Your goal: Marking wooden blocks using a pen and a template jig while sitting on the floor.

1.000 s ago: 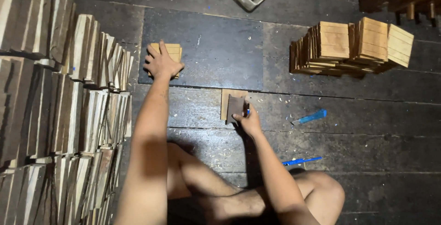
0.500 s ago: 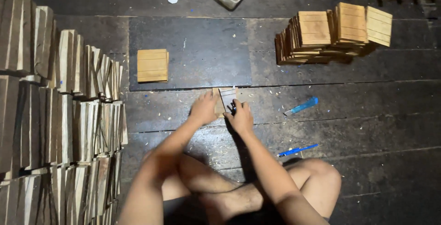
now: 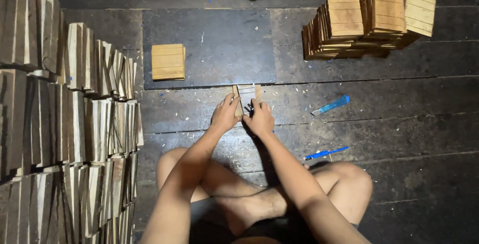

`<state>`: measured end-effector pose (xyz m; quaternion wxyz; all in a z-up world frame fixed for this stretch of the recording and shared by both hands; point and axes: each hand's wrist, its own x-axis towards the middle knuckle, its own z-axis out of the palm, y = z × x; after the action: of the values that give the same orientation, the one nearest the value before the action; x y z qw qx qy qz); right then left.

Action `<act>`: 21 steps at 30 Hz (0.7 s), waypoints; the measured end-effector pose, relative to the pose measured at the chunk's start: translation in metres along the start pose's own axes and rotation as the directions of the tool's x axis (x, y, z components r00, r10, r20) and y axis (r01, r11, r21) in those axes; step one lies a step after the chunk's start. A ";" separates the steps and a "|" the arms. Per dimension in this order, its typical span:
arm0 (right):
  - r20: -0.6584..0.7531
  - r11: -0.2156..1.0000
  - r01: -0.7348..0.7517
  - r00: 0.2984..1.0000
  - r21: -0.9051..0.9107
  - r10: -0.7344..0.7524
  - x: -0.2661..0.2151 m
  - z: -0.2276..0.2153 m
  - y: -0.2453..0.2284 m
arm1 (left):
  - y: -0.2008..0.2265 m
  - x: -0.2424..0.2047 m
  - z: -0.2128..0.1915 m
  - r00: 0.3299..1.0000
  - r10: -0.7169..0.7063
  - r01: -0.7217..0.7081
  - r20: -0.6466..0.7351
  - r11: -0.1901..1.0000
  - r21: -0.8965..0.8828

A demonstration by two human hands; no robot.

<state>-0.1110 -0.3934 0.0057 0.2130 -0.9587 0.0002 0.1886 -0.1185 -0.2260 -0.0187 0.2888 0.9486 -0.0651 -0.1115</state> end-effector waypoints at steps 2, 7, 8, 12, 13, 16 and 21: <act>-0.003 1.000 0.005 1.000 -0.008 -0.005 0.000 0.002 0.003 | 0.005 0.000 -0.007 1.000 0.005 -0.005 0.006 1.000 0.020; -0.035 0.997 -0.014 0.999 0.078 0.017 0.001 0.004 0.000 | 0.021 -0.005 -0.015 0.995 0.017 -0.030 0.097 0.990 0.134; -0.036 0.997 -0.017 0.999 0.079 0.020 -0.003 0.005 0.002 | 0.021 -0.006 -0.014 0.995 0.020 -0.033 0.100 0.990 0.135; -0.077 0.994 0.063 0.995 0.090 -0.056 -0.009 -0.003 0.009 | 0.021 -0.001 -0.014 0.997 0.015 -0.028 0.073 0.984 0.174; -0.093 0.991 0.096 0.992 0.091 -0.087 -0.014 -0.004 0.013 | 0.021 -0.002 -0.012 0.997 0.012 -0.025 0.071 0.982 0.185; -0.152 0.991 0.132 0.980 0.016 -0.128 -0.003 0.005 0.022 | 0.020 0.002 -0.011 0.996 0.002 -0.021 0.088 0.977 0.211; -0.229 0.985 0.171 0.960 0.011 -0.164 0.004 0.019 0.032 | 0.020 0.003 -0.012 0.996 0.006 -0.027 0.094 0.977 0.213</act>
<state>-0.1168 -0.4146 -0.0248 0.2417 -0.9671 -0.0537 0.0592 -0.1133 -0.2364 0.0017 0.1823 0.9674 -0.0980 -0.1456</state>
